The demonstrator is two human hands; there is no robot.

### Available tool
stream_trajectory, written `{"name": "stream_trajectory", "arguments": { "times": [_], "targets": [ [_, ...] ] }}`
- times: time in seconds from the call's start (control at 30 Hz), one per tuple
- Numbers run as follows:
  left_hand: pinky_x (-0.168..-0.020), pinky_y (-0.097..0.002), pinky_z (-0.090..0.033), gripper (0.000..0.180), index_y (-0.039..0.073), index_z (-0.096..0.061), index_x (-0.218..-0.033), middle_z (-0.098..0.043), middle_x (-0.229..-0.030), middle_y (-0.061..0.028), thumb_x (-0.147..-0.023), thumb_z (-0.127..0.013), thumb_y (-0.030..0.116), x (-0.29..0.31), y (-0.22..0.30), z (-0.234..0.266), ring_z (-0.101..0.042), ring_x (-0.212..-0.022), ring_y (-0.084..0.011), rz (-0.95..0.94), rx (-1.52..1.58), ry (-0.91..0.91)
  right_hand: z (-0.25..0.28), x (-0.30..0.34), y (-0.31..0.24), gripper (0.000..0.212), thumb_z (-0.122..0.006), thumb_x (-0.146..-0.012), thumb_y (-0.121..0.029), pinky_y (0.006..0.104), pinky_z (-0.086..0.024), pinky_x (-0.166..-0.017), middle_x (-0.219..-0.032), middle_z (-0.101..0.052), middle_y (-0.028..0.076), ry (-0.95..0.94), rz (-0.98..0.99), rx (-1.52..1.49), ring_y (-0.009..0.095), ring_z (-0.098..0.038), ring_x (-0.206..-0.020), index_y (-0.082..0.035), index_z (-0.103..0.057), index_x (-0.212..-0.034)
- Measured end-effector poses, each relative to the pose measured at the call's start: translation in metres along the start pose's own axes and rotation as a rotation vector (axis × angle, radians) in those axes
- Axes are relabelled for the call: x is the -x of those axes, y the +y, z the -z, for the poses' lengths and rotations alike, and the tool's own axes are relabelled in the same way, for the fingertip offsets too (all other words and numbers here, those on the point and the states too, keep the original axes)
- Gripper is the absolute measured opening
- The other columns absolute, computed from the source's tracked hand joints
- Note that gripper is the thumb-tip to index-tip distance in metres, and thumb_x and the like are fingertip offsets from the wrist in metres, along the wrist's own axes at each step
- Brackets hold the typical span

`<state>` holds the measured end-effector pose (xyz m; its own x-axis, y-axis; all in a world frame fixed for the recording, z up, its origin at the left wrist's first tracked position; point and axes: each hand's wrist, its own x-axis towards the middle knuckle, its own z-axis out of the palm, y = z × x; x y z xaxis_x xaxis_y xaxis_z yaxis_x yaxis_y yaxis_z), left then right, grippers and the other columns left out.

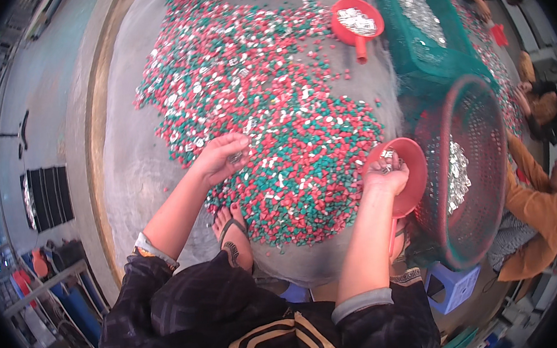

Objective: The person picks up small colored plastic pieces from a large pile on a plastic sheet on the floor and sorts them into smaller containers by hand.

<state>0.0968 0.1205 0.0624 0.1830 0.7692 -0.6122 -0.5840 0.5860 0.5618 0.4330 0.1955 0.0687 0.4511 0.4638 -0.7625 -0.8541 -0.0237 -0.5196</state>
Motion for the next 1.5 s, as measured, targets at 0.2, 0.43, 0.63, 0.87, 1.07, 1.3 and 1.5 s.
{"name": "stream_trajectory", "arguments": {
  "times": [0.2, 0.43, 0.63, 0.87, 1.07, 1.3, 1.5],
  "targets": [
    [-0.069, -0.0262, -0.049, 0.019, 0.003, -0.058, -0.106, -0.063, -0.089, -0.0091, -0.088, -0.055, 0.009, -0.005, -0.006, -0.013, -0.063, -0.08, -0.0187, 0.099, -0.083, 0.032, -0.019, -0.002, -0.058, 0.024, -0.043, -0.084, -0.026, 0.0217, -0.034, -0.043, -0.069, -0.049, 0.002, -0.017, 0.539, -0.1, 0.012, -0.044, -0.054, -0.006, -0.055, -0.085],
    [-0.077, -0.0351, -0.055, 0.037, -0.009, -0.05, -0.111, -0.059, -0.102, -0.023, -0.095, -0.042, 0.023, -0.016, -0.013, -0.021, -0.061, -0.095, -0.0327, 0.157, 0.069, 0.01, -0.034, -0.002, -0.146, 0.058, -0.045, -0.088, -0.028, 0.0397, -0.022, -0.107, -0.139, -0.03, 0.023, 0.112, 0.952, 0.301, 0.031, -0.029, -0.13, 0.006, -0.032, -0.134],
    [-0.089, -0.0422, -0.05, 0.045, -0.009, -0.041, -0.115, -0.048, -0.114, -0.0281, -0.097, -0.034, 0.032, -0.061, 0.01, -0.076, -0.051, -0.11, -0.0399, 0.181, 0.041, -0.028, -0.008, -0.025, -0.111, 0.057, -0.046, -0.09, -0.031, 0.0424, -0.025, -0.105, -0.137, -0.034, 0.024, 0.196, 1.247, 0.796, 0.036, -0.033, -0.127, 0.003, -0.033, -0.134],
    [-0.103, -0.0543, -0.031, 0.057, -0.006, -0.012, -0.134, -0.015, -0.139, -0.0301, -0.098, -0.033, 0.032, -0.156, 0.11, -0.229, -0.025, -0.128, -0.0444, -0.329, 0.094, -0.189, -0.005, -0.044, -0.101, 0.051, -0.047, -0.089, -0.035, 0.048, -0.026, -0.1, -0.124, -0.047, 0.021, 0.377, 1.361, 1.103, 0.037, -0.043, -0.116, -0.003, -0.041, -0.128],
    [-0.108, -0.0471, -0.024, 0.068, -0.006, -0.01, -0.138, -0.016, -0.142, -0.0277, -0.092, -0.049, 0.026, -0.151, 0.116, -0.215, -0.027, -0.13, -0.0381, -0.317, -0.029, -0.025, -0.005, -0.043, -0.097, 0.049, -0.049, -0.089, -0.036, 0.0474, -0.028, -0.097, -0.119, -0.05, 0.02, 0.407, 1.425, 1.153, 0.036, -0.046, -0.111, -0.004, -0.045, -0.125],
    [-0.09, -0.0316, -0.044, 0.05, -0.006, -0.044, -0.126, -0.053, -0.122, -0.0145, -0.079, -0.062, 0.001, -0.033, 0.048, -0.039, -0.056, -0.106, -0.0208, -0.324, -0.696, 0.105, -0.007, -0.04, -0.091, 0.046, -0.054, -0.086, -0.032, 0.0464, -0.032, -0.094, -0.117, -0.053, 0.019, 0.322, 1.498, 1.146, 0.035, -0.047, -0.111, -0.001, -0.049, -0.12],
    [-0.078, -0.0259, -0.05, 0.034, -0.003, -0.054, -0.115, -0.061, -0.104, -0.0103, -0.081, -0.057, -0.002, 0.039, -0.047, 0.058, -0.061, -0.09, -0.0154, -0.452, -0.749, 0.531, -0.016, 0.007, -0.038, 0.031, -0.059, -0.081, -0.01, 0.0408, -0.038, -0.089, -0.108, -0.055, 0.018, -0.095, 1.731, 0.985, 0.033, -0.052, -0.101, 0.002, -0.055, -0.108]
  ]
}}
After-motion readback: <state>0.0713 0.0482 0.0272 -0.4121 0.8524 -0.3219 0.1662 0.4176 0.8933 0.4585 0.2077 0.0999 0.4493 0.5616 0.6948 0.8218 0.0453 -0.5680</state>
